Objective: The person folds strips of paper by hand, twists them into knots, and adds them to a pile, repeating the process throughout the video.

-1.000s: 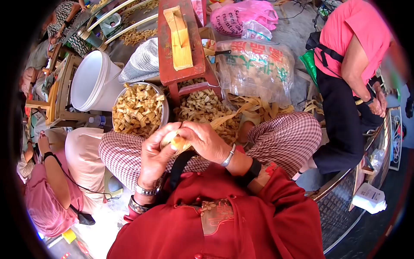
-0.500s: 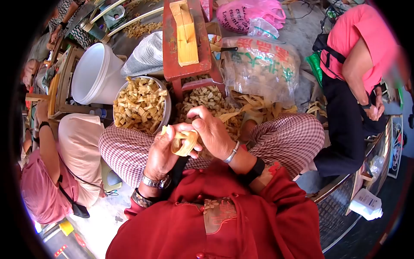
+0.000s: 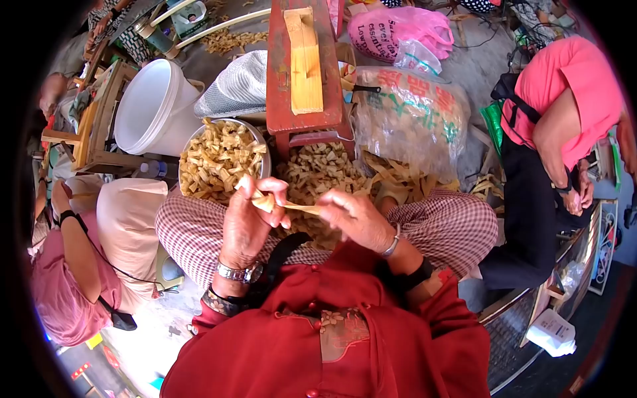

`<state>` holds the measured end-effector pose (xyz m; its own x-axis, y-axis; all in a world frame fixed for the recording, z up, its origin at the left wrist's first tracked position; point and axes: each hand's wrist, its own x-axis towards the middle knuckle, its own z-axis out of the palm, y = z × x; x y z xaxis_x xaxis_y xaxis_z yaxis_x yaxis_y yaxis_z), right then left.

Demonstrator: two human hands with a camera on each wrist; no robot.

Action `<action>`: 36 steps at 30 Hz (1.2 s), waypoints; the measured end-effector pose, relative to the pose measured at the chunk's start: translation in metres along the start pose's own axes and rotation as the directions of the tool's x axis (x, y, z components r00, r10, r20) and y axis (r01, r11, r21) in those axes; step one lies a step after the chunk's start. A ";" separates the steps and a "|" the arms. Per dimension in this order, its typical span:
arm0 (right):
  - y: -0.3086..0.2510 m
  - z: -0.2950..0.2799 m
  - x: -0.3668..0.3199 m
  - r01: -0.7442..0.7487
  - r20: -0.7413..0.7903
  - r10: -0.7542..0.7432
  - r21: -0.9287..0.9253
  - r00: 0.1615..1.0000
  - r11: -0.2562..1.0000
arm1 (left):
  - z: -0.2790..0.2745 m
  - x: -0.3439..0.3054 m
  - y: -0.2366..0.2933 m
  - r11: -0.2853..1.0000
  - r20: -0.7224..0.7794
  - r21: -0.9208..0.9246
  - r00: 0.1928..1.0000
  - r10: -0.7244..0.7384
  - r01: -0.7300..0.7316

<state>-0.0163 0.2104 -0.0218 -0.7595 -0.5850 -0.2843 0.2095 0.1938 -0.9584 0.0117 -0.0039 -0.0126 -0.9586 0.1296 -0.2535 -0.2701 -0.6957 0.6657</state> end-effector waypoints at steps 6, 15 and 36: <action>0.003 0.011 0.005 -0.037 -0.019 0.037 -0.017 0.999 0.999 | -0.003 0.000 -0.008 0.901 -0.183 0.430 0.983 0.021 0.061; 0.005 0.022 0.021 0.109 -0.006 -0.110 -0.138 0.994 0.984 | 0.004 0.000 0.005 0.929 -0.266 0.303 0.955 -0.130 0.211; -0.089 -0.071 0.091 0.419 -0.078 -0.750 -0.789 0.657 0.449 | 0.057 0.090 0.079 0.929 -0.064 0.334 0.979 0.191 -0.160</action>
<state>-0.1480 0.1958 0.0396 -0.7041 -0.4687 0.5334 -0.7101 0.4633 -0.5302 -0.1013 -0.0064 0.0573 -0.9849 -0.0511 -0.1656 -0.1278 -0.4313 0.8931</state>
